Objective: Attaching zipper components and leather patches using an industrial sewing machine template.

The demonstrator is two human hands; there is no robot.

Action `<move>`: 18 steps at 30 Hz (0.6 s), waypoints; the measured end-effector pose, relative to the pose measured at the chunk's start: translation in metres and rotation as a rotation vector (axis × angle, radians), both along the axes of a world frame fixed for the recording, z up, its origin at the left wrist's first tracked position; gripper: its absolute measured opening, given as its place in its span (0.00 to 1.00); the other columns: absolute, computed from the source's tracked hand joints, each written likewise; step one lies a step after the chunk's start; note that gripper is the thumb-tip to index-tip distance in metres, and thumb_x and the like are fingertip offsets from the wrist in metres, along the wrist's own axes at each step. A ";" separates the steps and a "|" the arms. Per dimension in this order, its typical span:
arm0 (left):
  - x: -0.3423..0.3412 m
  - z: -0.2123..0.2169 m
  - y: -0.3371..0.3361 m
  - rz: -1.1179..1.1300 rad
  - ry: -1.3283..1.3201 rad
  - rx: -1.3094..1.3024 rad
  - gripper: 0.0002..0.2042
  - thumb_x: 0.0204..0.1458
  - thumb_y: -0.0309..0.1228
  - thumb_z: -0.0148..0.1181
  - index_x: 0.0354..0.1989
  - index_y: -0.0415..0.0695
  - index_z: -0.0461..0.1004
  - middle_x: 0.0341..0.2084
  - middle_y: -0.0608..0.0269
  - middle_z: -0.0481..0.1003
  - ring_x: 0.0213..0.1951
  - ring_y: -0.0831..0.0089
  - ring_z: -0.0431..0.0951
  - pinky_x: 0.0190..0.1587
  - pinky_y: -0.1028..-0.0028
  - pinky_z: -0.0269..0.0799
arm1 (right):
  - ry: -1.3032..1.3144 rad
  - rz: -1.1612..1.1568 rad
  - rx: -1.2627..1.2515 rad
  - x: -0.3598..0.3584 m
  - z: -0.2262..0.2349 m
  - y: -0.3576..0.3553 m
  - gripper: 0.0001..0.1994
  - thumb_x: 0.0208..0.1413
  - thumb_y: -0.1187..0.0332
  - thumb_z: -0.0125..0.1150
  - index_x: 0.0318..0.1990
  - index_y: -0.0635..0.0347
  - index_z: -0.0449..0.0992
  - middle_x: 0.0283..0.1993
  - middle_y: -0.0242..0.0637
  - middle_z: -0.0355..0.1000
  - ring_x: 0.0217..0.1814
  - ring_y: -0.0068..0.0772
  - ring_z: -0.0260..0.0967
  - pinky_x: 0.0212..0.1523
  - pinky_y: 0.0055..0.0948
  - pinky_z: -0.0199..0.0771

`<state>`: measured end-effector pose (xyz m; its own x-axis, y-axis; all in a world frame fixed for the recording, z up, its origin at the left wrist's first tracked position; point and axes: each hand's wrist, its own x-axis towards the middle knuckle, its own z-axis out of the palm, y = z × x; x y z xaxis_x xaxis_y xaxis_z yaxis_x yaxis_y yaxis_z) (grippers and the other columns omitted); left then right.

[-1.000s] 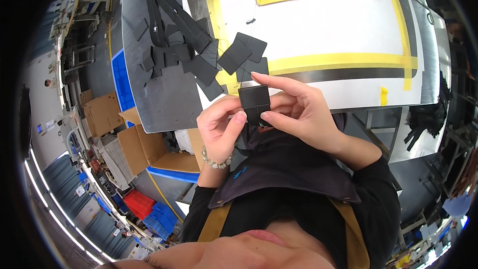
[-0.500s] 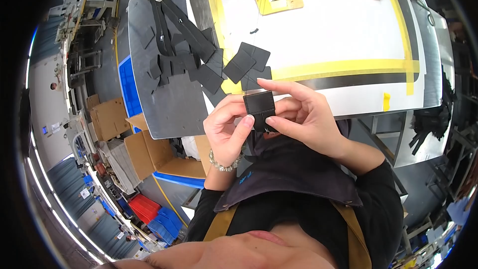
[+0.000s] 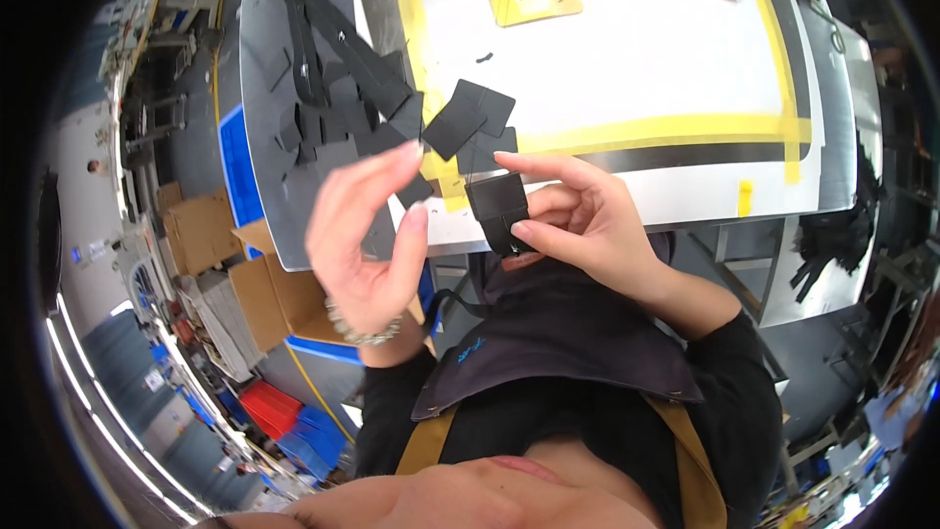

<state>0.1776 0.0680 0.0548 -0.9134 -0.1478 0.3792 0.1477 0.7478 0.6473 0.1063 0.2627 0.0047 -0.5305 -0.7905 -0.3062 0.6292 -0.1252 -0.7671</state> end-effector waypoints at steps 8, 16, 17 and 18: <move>-0.014 0.051 0.011 -0.016 0.175 -0.660 0.13 0.34 0.34 0.60 0.30 0.45 0.77 0.25 0.61 0.73 0.24 0.73 0.71 0.22 0.76 0.65 | 0.007 -0.074 0.049 0.013 -0.019 -0.017 0.18 0.53 0.78 0.53 0.53 0.66 0.65 0.37 0.37 0.74 0.38 0.26 0.73 0.40 0.25 0.73; -0.018 0.075 0.005 -0.067 0.046 -0.705 0.12 0.34 0.33 0.61 0.31 0.45 0.77 0.26 0.61 0.74 0.24 0.73 0.72 0.21 0.76 0.66 | -0.357 -0.124 0.278 -0.001 0.075 -0.056 0.18 0.53 0.68 0.54 0.50 0.67 0.67 0.37 0.37 0.74 0.35 0.29 0.73 0.39 0.28 0.73; -0.021 0.074 0.006 -0.078 0.036 -0.705 0.12 0.34 0.33 0.61 0.31 0.45 0.77 0.27 0.62 0.74 0.25 0.73 0.73 0.21 0.76 0.66 | -0.399 -0.137 0.311 -0.005 0.082 -0.057 0.18 0.53 0.66 0.54 0.49 0.67 0.67 0.37 0.37 0.74 0.35 0.29 0.73 0.39 0.28 0.73; -0.024 0.074 0.007 -0.087 0.026 -0.706 0.12 0.34 0.32 0.61 0.31 0.45 0.77 0.27 0.62 0.74 0.25 0.73 0.73 0.21 0.76 0.66 | -0.441 -0.149 0.342 -0.009 0.089 -0.059 0.18 0.54 0.65 0.55 0.49 0.67 0.67 0.37 0.38 0.74 0.35 0.30 0.73 0.39 0.29 0.73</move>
<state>0.1541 0.0746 0.1286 -0.9002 0.2143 0.3792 0.2347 0.9720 0.0077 0.0978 0.2041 0.0942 -0.3930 -0.5339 -0.7487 0.8932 -0.0282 -0.4487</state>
